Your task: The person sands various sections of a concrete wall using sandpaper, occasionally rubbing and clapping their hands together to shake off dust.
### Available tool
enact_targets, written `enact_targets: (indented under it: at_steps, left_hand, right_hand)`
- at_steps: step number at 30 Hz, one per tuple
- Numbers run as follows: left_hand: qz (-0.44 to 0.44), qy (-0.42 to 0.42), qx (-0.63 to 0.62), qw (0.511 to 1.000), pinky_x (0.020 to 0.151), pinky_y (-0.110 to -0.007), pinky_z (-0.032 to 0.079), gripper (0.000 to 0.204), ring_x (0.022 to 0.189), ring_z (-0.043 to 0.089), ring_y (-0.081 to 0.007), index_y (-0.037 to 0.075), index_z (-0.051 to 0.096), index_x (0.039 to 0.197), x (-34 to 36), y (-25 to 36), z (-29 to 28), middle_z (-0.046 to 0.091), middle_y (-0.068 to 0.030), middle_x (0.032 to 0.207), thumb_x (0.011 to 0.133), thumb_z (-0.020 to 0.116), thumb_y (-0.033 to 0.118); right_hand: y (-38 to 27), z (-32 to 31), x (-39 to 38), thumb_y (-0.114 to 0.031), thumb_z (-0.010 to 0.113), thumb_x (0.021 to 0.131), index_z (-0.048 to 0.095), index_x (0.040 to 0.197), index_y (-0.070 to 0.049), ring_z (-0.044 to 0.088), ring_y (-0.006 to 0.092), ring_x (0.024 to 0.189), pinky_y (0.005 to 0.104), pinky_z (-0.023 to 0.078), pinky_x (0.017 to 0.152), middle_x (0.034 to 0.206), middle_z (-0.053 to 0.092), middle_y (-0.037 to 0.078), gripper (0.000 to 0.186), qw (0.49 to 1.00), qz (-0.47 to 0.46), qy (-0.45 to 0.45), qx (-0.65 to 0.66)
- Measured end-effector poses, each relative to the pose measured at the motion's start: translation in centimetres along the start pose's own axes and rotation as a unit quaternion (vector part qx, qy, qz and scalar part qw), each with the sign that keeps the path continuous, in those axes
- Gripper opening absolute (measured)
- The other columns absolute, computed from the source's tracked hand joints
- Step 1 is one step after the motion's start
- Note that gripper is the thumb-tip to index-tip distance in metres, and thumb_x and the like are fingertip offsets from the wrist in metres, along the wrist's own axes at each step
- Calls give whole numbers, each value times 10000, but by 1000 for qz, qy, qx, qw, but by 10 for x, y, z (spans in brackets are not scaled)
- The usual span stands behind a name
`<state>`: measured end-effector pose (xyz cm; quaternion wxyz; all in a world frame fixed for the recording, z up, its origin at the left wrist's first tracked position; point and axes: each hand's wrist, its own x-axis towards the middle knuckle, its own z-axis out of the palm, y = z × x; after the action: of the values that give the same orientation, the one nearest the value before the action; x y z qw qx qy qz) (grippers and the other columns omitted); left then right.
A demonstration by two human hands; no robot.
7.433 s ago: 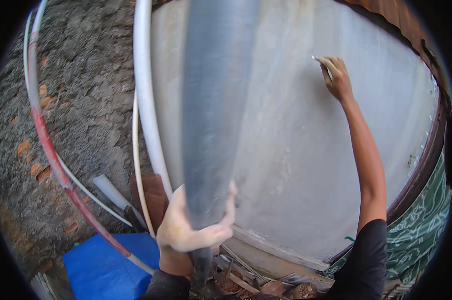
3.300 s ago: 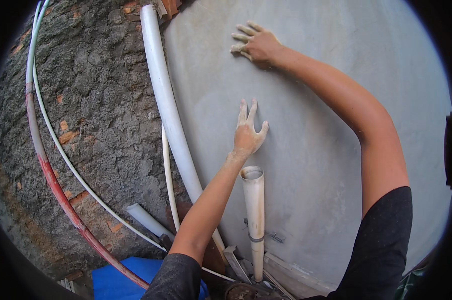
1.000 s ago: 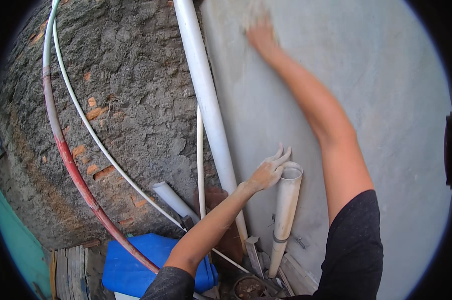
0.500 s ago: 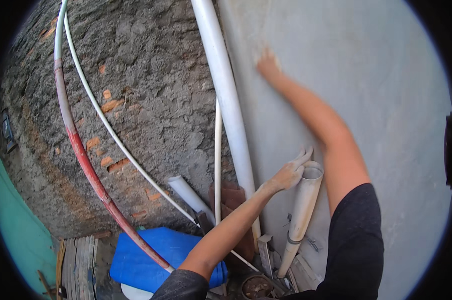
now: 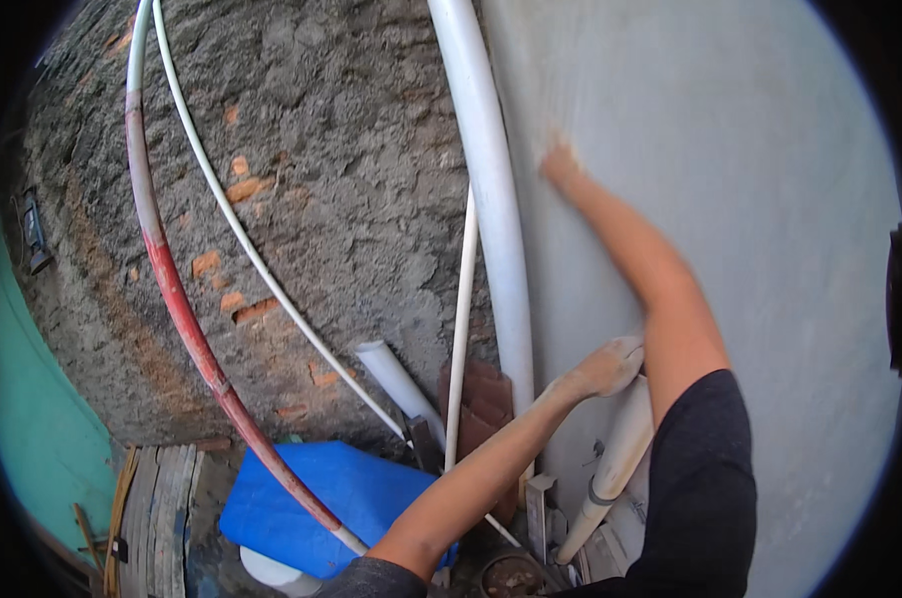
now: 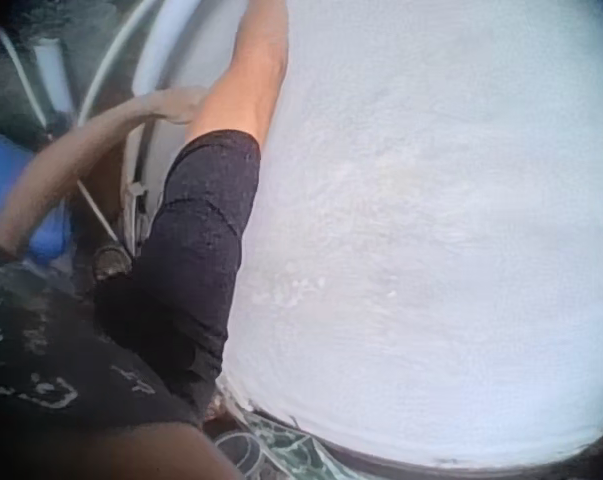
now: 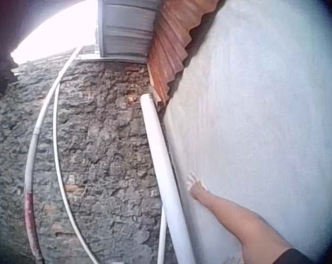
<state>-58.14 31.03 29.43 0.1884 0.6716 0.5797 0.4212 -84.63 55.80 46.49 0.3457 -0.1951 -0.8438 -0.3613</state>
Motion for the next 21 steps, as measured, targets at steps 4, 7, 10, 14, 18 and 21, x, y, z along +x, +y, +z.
enact_targets:
  at_steps: [4,7,10,14,18,21]
  left_hand:
    - [-75,46,59,994,1204,-445,315,588,1438,408,-441,-7,365,1545,-27,-18,-23,555,-274,1433,974,328,131]
    - [59,112,88,988,1243,-442,260,671,1487,322,-447,14,242,1603,-24,-37,-27,517,-252,1487,943,328,96]
    - [61,74,51,994,1235,-451,276,643,1472,351,-441,3,301,1579,-11,-19,-23,491,-257,1508,943,327,93]
    - [-122,25,67,990,1217,-445,305,618,1439,389,-449,6,360,1552,-34,2,-40,456,-277,1527,941,325,96]
    - [11,53,40,998,1184,-454,322,547,1393,447,-464,-10,405,1519,-18,-11,-12,433,-305,1534,1059,331,277]
    - [74,90,61,991,1225,-430,262,604,1474,335,-468,-11,282,1585,-25,-36,-13,350,-318,1580,1078,303,318]
  right_hand:
    - [59,-193,94,-246,557,939,714,1190,2,545,411,1318,574,319,1176,1285,661,262,386,988,-20,137,69]
    - [83,-245,108,-253,546,956,708,1213,-23,495,431,1360,594,354,1141,1359,626,231,381,975,50,210,50]
    - [53,-131,82,-260,534,973,702,1237,-48,445,450,1402,613,388,1106,1432,590,200,378,973,87,213,-16]
    - [-79,-99,-1,-309,532,968,621,1392,-81,203,453,1543,636,147,1240,1621,391,172,490,982,-174,-43,-58]
    - [-10,-70,5,-284,571,929,747,1219,-97,411,297,1474,612,353,1138,1487,558,187,388,967,8,255,-29]
    - [96,-229,36,-256,565,936,727,1174,-181,412,346,1424,590,281,1187,1418,585,102,298,960,28,267,-85]
